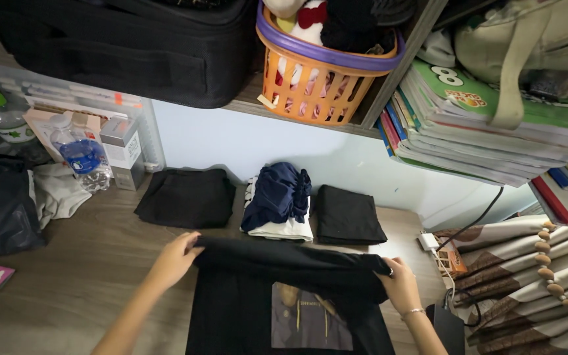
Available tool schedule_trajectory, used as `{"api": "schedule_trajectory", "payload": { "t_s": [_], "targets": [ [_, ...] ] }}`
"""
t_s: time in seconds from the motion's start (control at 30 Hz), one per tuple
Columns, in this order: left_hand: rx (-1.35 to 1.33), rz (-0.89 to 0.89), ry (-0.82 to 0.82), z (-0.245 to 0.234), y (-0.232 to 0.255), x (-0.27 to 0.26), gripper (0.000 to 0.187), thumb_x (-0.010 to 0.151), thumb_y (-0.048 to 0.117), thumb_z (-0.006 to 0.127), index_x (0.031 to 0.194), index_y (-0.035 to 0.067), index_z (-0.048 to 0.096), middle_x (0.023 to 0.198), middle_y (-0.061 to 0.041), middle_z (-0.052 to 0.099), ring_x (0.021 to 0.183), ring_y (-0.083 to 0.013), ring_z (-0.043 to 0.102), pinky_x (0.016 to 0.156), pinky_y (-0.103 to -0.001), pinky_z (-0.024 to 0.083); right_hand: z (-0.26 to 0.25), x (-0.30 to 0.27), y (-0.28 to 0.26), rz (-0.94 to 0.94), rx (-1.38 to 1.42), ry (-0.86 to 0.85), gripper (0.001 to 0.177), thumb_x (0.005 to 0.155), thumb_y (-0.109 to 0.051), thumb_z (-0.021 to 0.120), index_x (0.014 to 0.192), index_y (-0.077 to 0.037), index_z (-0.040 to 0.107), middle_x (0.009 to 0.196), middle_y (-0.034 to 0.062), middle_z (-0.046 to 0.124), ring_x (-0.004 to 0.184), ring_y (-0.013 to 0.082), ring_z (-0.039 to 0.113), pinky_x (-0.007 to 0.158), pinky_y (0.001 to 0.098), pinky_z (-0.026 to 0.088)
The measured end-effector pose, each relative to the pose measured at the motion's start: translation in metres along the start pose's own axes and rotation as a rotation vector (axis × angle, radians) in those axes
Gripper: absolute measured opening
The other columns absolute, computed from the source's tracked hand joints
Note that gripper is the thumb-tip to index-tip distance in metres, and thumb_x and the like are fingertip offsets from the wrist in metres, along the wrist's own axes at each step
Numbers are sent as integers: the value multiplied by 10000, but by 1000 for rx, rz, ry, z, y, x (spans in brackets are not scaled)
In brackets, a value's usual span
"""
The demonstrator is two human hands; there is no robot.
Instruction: The person takes clothes from a laundry basket and folds them on a desk. They fold a black t-shirt, a white t-shirt, and a pink top, placing each folded item into a neat stack.
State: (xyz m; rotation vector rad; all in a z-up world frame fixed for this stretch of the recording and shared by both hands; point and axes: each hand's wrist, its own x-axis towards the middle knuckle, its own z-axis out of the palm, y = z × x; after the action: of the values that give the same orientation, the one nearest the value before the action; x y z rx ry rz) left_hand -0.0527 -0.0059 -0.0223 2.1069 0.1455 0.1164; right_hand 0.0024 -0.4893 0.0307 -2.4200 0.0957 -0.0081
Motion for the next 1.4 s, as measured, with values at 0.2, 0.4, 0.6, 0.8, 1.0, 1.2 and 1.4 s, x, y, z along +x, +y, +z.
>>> {"api": "schedule_trajectory", "payload": {
  "t_s": [0.2, 0.4, 0.6, 0.8, 1.0, 1.2, 1.4],
  "targets": [
    [-81, -499, -82, -4, 81, -1, 518, 892, 245, 442, 1382, 164, 294, 885, -160, 690, 609, -174, 661, 541, -251, 553, 4, 0, -54, 364, 77, -110, 339, 883, -146, 448, 1220, -140, 480, 855, 245, 656, 403, 299, 616, 307, 324, 503],
    [-440, -447, 108, 47, 9, 31, 298, 890, 199, 434, 1174, 113, 461, 1111, -115, 576, 774, -236, 680, 600, -344, 559, 47, 16, 13, 460, -96, -303, 660, 759, -565, 508, 1209, -123, 312, 809, 127, 570, 619, 214, 561, 439, 293, 475],
    [-281, -507, 305, 60, 18, 19, 285, 825, 167, 553, 1076, 65, 463, 868, -128, 662, 699, -227, 656, 632, -327, 531, 76, 36, 84, 452, -147, -177, 386, 676, -223, 749, 855, -55, 451, 599, 113, 588, 388, 190, 552, 319, 298, 413],
    [-259, -532, 254, 54, 22, 30, 451, 815, 186, 540, 1240, 56, 460, 939, -174, 637, 719, -224, 664, 541, -339, 573, 60, 39, 45, 209, 161, 58, 60, 742, -61, 581, 741, -22, 536, 602, 121, 598, 422, 224, 633, 428, 304, 482],
    [-354, -588, 227, 53, 19, 31, 442, 862, 188, 512, 1281, 71, 434, 1090, -141, 586, 768, -212, 655, 615, -320, 560, 75, 51, 58, 338, -197, -181, 207, 737, -240, 560, 844, -64, 546, 584, 90, 640, 375, 191, 601, 358, 279, 495],
    [-542, -607, 241, 50, 23, 30, 386, 819, 149, 542, 1195, 88, 482, 1042, -120, 596, 826, -216, 651, 630, -328, 535, 62, 53, 3, 296, -265, -70, 535, 725, -293, 460, 1205, -58, 432, 1177, 184, 467, 969, 397, 563, 828, 457, 456],
    [-351, -601, 145, 43, 53, 20, 488, 698, 344, 649, 1142, 168, 546, 912, -63, 629, 807, -161, 602, 650, -305, 499, 63, 66, -11, 622, 623, -150, 904, 700, -245, 688, 1406, -263, 123, 1392, 123, 328, 680, 348, 640, 524, 375, 540]
  ]
}}
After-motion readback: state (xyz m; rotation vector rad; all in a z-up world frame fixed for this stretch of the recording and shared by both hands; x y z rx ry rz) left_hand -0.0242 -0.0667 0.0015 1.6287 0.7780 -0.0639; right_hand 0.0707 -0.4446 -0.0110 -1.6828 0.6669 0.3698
